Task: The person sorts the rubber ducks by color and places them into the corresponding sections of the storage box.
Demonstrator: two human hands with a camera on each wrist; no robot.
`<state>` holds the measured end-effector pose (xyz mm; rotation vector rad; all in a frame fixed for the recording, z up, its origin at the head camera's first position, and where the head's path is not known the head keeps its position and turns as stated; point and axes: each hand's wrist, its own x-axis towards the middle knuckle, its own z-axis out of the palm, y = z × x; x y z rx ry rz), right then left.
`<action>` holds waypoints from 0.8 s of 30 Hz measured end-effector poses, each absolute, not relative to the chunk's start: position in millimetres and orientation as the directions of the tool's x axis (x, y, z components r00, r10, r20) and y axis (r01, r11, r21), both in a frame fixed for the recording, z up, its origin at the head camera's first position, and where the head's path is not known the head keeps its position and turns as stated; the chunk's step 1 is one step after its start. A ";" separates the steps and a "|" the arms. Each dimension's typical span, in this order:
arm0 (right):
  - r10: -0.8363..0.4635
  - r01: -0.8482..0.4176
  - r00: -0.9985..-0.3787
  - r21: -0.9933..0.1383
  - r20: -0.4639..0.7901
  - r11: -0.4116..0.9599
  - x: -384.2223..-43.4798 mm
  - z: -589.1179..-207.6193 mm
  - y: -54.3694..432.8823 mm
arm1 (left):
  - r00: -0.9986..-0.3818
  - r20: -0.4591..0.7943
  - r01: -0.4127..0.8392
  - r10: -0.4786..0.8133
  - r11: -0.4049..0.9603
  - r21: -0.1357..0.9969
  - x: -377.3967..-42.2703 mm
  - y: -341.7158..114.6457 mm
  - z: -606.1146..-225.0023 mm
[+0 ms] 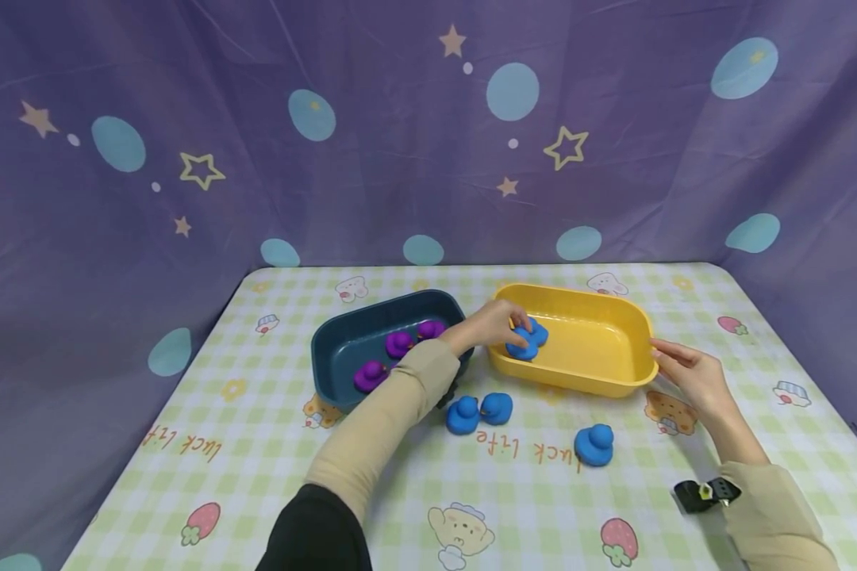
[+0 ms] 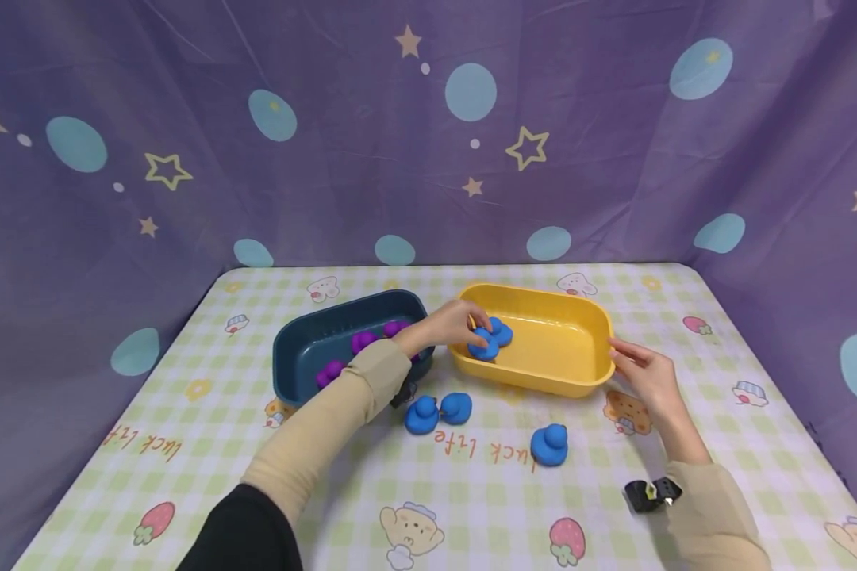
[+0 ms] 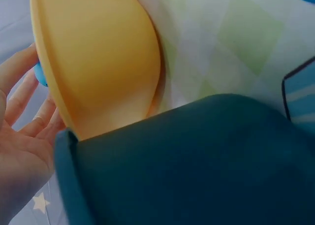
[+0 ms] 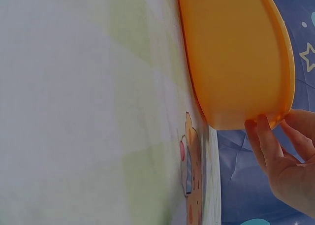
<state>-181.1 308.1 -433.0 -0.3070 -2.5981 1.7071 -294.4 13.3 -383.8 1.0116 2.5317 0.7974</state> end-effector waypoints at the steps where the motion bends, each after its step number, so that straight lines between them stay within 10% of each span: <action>1: 0.174 0.154 -0.980 -0.911 -0.093 0.382 -181.1 -433.1 308.2 | -0.705 -0.072 0.539 0.706 0.599 0.593 -294.9 13.9 -384.6; 24: 0.186 0.159 -0.978 -0.915 -0.094 0.371 -181.3 -436.8 310.0 | -0.692 -0.126 0.540 0.711 0.626 0.563 -296.4 22.8 -396.3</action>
